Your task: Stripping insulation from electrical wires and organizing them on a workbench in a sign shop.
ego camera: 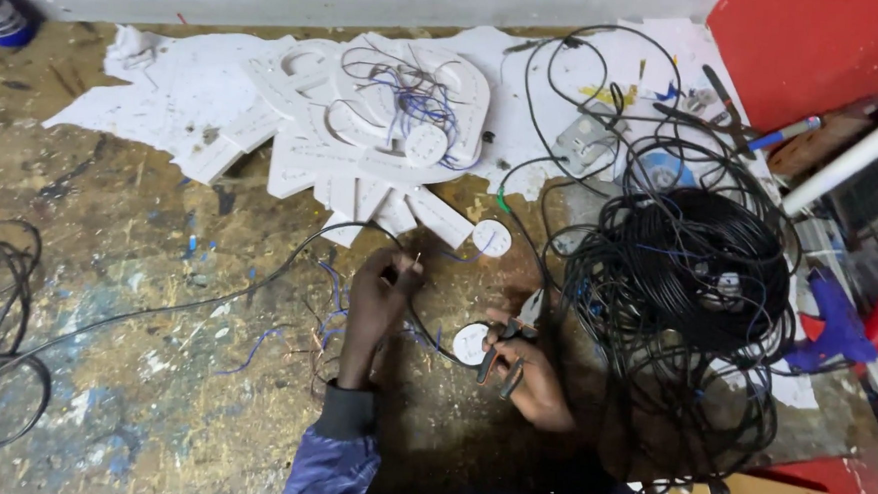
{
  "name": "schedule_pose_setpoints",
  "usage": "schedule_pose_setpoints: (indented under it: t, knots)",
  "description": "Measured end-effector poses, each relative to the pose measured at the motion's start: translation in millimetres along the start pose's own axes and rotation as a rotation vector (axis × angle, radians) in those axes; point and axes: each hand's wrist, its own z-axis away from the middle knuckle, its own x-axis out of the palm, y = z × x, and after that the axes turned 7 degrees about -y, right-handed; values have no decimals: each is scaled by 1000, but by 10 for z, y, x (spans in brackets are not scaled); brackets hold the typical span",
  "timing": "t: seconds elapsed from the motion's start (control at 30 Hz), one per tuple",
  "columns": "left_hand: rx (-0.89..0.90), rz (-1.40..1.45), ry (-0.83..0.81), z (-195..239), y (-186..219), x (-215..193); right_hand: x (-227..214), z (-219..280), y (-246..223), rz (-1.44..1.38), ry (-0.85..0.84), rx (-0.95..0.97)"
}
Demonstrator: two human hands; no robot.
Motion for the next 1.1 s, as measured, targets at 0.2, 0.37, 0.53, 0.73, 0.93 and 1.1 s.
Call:
schedule_pose_setpoints:
  t: [0.2, 0.37, 0.53, 0.73, 0.93, 1.1]
  knots:
    - [21, -30, -118, 219, -168, -444, -65, -32, 164, 91, 1, 65]
    - [100, -376, -201, 350, -89, -609, -48, -114, 162, 27, 92, 67]
    - [235, -213, -197, 221, 309, -95, -245, -162, 124, -46, 124, -27]
    - [379, -86, -265, -835, -310, 1162, -265, 6, -33, -167, 229, -66]
    - [172, -229, -202, -1128, -478, 1691, -444, 209, -41, -421, 355, -60]
    - [242, -131, -115, -1075, -357, 1587, -443, 342, -97, -393, 136, -92]
